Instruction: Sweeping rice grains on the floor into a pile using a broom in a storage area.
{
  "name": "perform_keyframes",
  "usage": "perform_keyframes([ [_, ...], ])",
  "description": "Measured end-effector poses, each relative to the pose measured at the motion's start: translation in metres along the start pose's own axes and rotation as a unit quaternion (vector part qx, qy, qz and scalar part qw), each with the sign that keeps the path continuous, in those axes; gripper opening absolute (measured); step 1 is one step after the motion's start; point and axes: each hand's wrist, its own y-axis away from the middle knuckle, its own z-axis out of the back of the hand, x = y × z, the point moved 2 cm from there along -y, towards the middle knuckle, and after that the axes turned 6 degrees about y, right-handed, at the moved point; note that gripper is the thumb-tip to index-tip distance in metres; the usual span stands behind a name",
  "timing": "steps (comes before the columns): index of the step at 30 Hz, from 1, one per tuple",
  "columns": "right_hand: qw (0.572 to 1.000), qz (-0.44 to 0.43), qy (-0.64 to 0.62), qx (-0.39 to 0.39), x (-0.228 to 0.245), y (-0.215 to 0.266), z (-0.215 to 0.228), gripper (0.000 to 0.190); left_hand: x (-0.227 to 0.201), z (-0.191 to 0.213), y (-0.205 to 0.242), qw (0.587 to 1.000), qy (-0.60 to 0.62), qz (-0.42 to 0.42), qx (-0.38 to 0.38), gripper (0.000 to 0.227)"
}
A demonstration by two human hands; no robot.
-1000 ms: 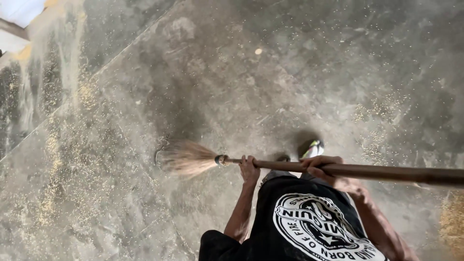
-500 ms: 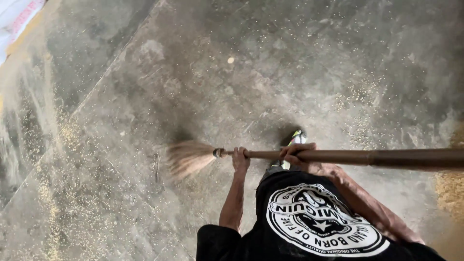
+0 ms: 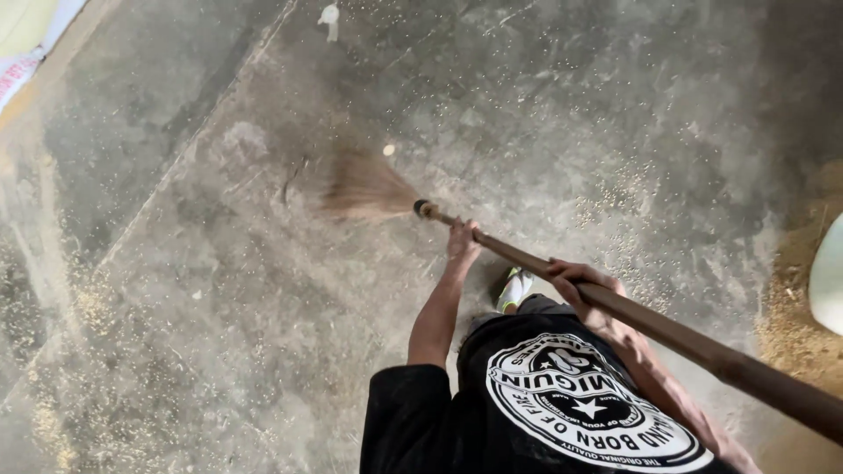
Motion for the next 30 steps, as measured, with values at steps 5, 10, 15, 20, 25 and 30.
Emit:
perform_keyframes([
  [5,0.991,0.046,0.08,-0.095,-0.007,0.009,0.055,0.011,-0.052,-0.094,-0.047,0.985,-0.018,-0.011,0.173,0.003],
  [10,0.976,0.003,0.086,-0.202,0.021,0.038,0.087,0.011,-0.157,-0.099,-0.063,0.96,0.028,0.036,0.275,0.012],
  [15,0.941,-0.084,0.061,-0.322,0.045,0.072,0.098,0.011,-0.209,-0.148,-0.054,0.946,0.019,-0.143,0.289,0.022],
  [20,0.874,-0.143,0.058,-0.461,0.094,0.1,0.074,0.016,-0.287,-0.128,-0.037,0.846,0.049,-0.114,0.519,0.029],
  [25,0.815,-0.155,0.085,-0.552,0.114,0.127,0.025,0.016,-0.323,-0.122,-0.013,0.798,0.056,-0.218,0.559,0.028],
  [30,0.764,-0.108,0.081,-0.631,0.126,0.145,-0.015,0.016,-0.348,-0.089,-0.017,0.792,0.114,-0.348,0.489,0.027],
])
